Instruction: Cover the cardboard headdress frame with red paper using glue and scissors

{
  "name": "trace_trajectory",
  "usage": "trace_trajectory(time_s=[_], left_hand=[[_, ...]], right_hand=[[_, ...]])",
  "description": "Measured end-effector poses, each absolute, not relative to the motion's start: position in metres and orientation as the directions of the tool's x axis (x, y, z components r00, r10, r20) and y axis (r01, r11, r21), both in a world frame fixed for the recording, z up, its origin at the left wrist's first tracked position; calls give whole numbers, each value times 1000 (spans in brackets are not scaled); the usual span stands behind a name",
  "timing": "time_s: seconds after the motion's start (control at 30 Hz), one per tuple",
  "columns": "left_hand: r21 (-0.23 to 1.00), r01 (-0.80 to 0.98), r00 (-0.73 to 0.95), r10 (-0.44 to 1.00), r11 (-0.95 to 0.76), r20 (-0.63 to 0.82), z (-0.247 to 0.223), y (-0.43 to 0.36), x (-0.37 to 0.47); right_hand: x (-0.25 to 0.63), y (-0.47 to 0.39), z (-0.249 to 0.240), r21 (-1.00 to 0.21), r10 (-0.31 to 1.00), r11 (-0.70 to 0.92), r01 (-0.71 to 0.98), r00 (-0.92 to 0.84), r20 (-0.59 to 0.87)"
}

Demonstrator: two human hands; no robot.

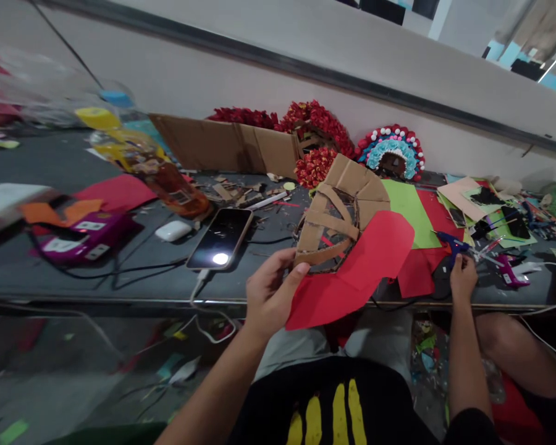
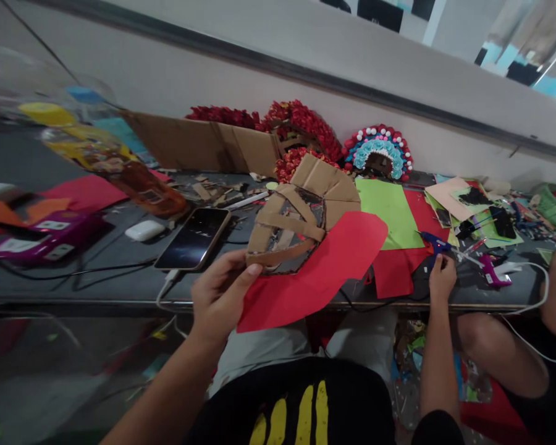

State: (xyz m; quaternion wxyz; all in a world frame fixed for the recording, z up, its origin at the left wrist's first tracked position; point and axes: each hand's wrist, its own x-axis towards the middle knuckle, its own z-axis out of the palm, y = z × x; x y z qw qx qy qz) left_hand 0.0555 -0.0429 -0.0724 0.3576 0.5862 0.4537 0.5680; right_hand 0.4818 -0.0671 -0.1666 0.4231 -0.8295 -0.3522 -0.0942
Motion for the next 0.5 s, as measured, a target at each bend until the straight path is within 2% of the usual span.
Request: trace_trajectory(time_s=[0.13, 0.3, 0.5], left_hand=[[870, 284, -76, 895, -404, 440, -87, -36, 58], [758, 491, -109, 833, -429, 543, -127, -7, 61], [753, 524, -8, 881, -399, 472, -158, 25, 57]], right_hand=[[482, -67, -164, -587, 510, -372, 719, 687, 518], [479, -70, -160, -566, 504, -327, 757, 646, 573], [483, -70, -161, -558, 487, -284, 780, 619, 616]])
